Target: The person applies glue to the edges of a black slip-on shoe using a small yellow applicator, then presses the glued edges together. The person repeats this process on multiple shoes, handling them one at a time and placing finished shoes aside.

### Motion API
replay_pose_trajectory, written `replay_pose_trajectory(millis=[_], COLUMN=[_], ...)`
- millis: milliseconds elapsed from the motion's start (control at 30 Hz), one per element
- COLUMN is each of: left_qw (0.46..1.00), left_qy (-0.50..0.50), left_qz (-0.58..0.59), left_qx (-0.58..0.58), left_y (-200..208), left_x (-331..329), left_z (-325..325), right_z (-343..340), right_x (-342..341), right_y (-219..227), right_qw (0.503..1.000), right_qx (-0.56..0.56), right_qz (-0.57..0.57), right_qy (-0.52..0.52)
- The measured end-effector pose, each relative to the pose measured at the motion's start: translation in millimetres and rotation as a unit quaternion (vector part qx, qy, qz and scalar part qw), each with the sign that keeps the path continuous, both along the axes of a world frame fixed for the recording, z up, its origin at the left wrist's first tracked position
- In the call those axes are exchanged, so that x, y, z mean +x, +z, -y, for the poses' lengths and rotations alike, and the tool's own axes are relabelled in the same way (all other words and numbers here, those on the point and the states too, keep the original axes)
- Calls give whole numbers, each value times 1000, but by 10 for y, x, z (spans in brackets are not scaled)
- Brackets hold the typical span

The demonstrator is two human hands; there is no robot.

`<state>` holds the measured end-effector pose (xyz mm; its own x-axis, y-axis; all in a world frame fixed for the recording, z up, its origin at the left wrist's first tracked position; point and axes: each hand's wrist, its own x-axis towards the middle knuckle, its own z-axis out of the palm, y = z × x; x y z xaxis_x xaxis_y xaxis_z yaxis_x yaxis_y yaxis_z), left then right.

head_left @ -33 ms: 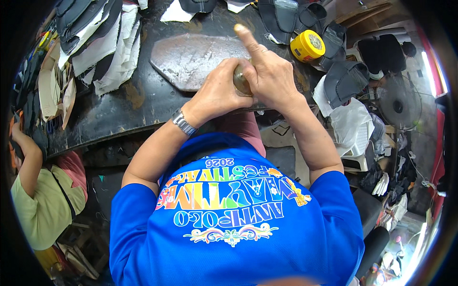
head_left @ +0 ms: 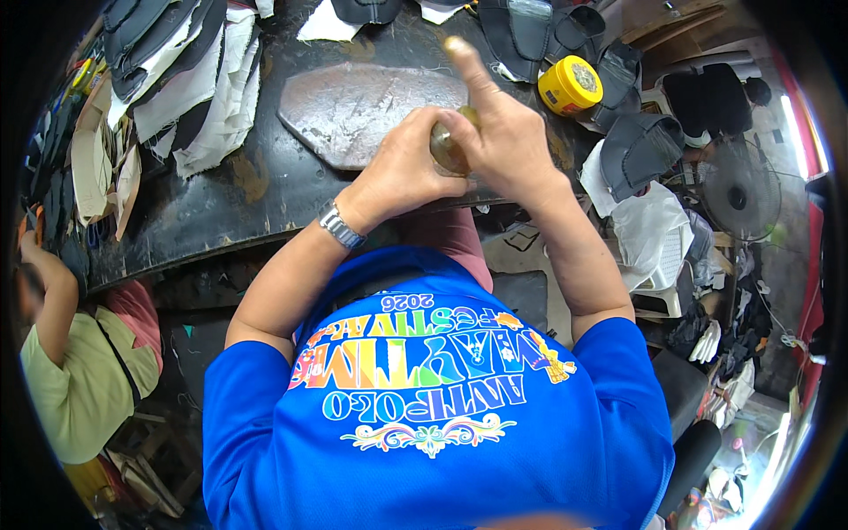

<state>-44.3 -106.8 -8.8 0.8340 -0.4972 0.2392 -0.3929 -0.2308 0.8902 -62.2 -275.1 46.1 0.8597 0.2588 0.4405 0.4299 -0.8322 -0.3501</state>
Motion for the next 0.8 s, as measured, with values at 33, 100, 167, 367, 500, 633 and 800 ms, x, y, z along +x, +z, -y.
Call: replay_pose_trajectory(millis=[33, 100, 167, 367, 500, 633, 800], left_qw=[1000, 999, 1000, 999, 995, 993, 989], left_qy=[-5, -7, 2, 29, 71, 70, 64], left_qz=[-2, -14, -1, 5, -20, -22, -46], left_qx=[-19, -36, -28, -33, -65, -96, -127], left_y=[-22, -63, -100, -153, -203, -289, -366], left_x=[27, 74, 87, 101, 147, 163, 164], left_z=[-22, -80, -114, -56, -80, -123, -111], right_z=[39, 141, 268, 124, -24, 6, 48], right_x=[7, 89, 181, 116, 8, -37, -55], right_y=[6, 44, 124, 31, -112, -272, -475], right_qw=[998, 955, 966, 974, 961, 994, 993], right_qx=[49, 286, 229, -178, -226, -82, 105], right_qz=[-30, -63, 14, 123, 153, 43, 23], right_qy=[-4, 47, 118, 69, 36, 55, 53])
